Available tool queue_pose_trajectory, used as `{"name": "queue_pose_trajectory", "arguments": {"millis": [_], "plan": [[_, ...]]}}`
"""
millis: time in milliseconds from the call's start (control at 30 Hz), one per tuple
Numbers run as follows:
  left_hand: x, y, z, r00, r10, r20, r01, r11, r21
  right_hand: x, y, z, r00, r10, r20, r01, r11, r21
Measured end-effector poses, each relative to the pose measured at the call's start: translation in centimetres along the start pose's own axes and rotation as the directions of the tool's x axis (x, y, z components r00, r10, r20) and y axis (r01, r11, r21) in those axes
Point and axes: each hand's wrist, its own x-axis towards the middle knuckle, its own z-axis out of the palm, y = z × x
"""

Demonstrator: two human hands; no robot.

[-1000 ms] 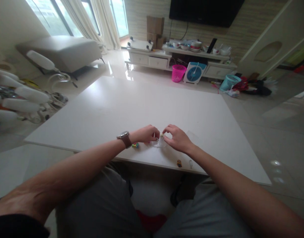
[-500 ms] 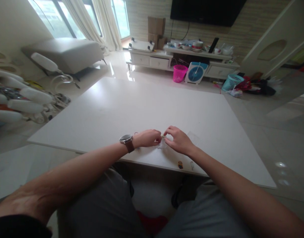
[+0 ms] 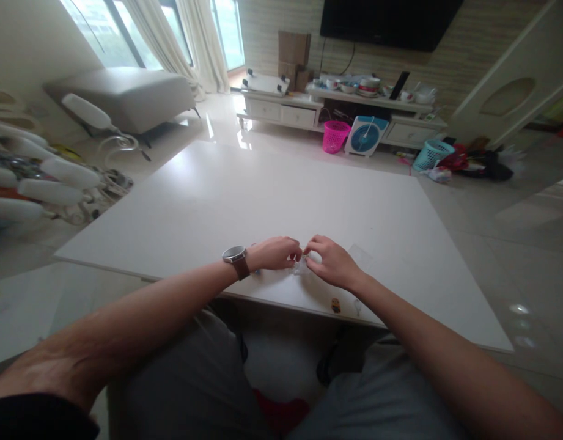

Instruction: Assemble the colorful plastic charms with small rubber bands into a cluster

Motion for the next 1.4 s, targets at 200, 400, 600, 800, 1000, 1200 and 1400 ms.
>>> {"name": "queue_pose_trajectory", "arguments": {"millis": [200,400,600,800,1000,1200,1400], "plan": [[-0.6,0.6,-0.1,0.997,-0.024,0.067,0.019,0.997,0.075,-0.1,-0.1,0.0,0.999,-0.014,0.039,0.014,1.000,0.008],[-0.6,-0.9,-1.9,1.000,-0.022,-0.007,0.023,1.000,0.016,-0.3,-0.3,-0.7,0.999,-0.017,0.031,0.017,1.000,0.020],[-0.9,-5.0,-2.8,0.978,-0.206,0.016,0.207,0.978,-0.025,-0.8,-0.6,-1.4,1.000,-0.021,0.007,0.020,0.998,0.053],[-2.1,-8.0,-3.6,0.894,-0.429,0.132,0.430,0.903,0.021,-1.1,0.2,-1.2,0.999,-0.026,0.021,0.025,0.999,0.035],[-2.6,-9.2,-3.2,0.872,-0.456,0.180,0.473,0.878,-0.068,-1.1,0.8,-1.2,0.999,-0.019,0.044,0.017,0.999,0.042],[-2.4,-8.5,-2.4,0.862,-0.439,0.252,0.476,0.873,-0.104,-0.9,0.4,-1.1,0.998,-0.012,0.054,0.009,0.999,0.052],[-2.6,-8.7,-2.5,0.854,-0.446,0.268,0.483,0.871,-0.089,-1.0,0.3,-0.9,0.997,-0.024,0.069,0.021,0.999,0.051]]}}
